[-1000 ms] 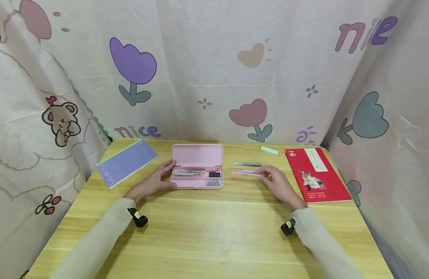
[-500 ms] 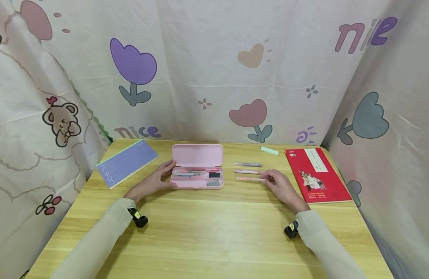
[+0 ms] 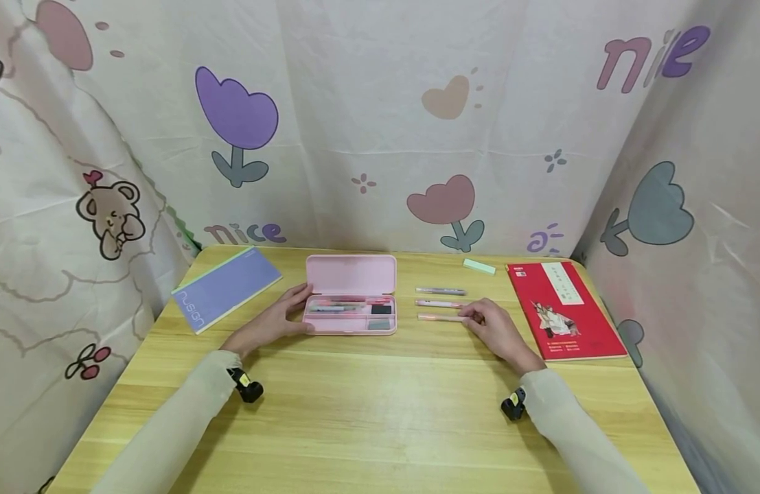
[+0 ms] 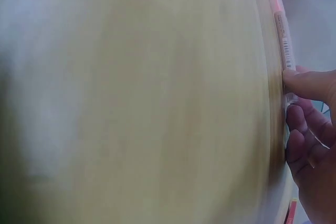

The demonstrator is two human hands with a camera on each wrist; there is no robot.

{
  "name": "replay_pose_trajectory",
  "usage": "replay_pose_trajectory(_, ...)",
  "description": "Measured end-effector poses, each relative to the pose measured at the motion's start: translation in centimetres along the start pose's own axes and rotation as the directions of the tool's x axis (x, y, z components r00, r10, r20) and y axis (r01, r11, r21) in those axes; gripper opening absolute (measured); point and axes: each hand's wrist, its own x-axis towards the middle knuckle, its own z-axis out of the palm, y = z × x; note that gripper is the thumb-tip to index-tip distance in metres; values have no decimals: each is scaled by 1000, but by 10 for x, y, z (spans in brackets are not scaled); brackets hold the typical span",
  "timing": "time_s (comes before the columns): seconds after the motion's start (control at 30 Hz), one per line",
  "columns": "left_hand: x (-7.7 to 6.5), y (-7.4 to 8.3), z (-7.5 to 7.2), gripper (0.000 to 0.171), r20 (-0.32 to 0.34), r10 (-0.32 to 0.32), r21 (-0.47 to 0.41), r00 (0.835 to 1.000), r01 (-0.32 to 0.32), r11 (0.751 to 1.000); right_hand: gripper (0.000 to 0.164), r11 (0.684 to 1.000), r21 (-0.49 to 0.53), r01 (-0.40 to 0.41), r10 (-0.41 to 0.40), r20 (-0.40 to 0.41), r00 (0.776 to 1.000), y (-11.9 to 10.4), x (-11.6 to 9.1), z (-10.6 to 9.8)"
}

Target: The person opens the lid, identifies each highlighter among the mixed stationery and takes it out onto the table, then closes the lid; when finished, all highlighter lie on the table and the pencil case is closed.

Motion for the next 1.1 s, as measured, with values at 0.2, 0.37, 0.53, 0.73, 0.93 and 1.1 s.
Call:
replay_pose_trajectory(0.2, 1, 0, 0, 112, -1, 1, 5, 1000, -1, 1000, 16, 1000, -2, -21, 21, 2, 1000, -3, 1, 0)
replay_pose_trajectory(0.37, 0, 1, 0, 112, -3, 0, 2, 1000, 0, 1000, 17, 1000, -11, -29, 29, 1, 1000, -3, 3, 1)
replay_pose_trajectory(0.53, 0, 1, 0, 112, -3, 1, 1, 1000, -1, 1000, 17, 999, -14, -38, 38, 13, 999, -2, 3, 2)
replay_pose_trajectory(0.73, -1, 1, 0, 112, -3, 1, 3, 1000, -1, 1000, 16, 1000, -14, -21, 21, 3, 1000, -3, 4, 3)
replay_pose_trajectory(0.93, 0, 1, 0, 112, -1, 3, 4, 1000, -3, 1000, 17, 1000, -14, -18, 18, 0, 1000, -5, 3, 3)
replay_pose_trajectory(1.1, 0, 1, 0, 112, 1, 4, 1, 1000, -4, 1000, 19, 999, -7, -35, 35, 8, 999, -6, 1, 2)
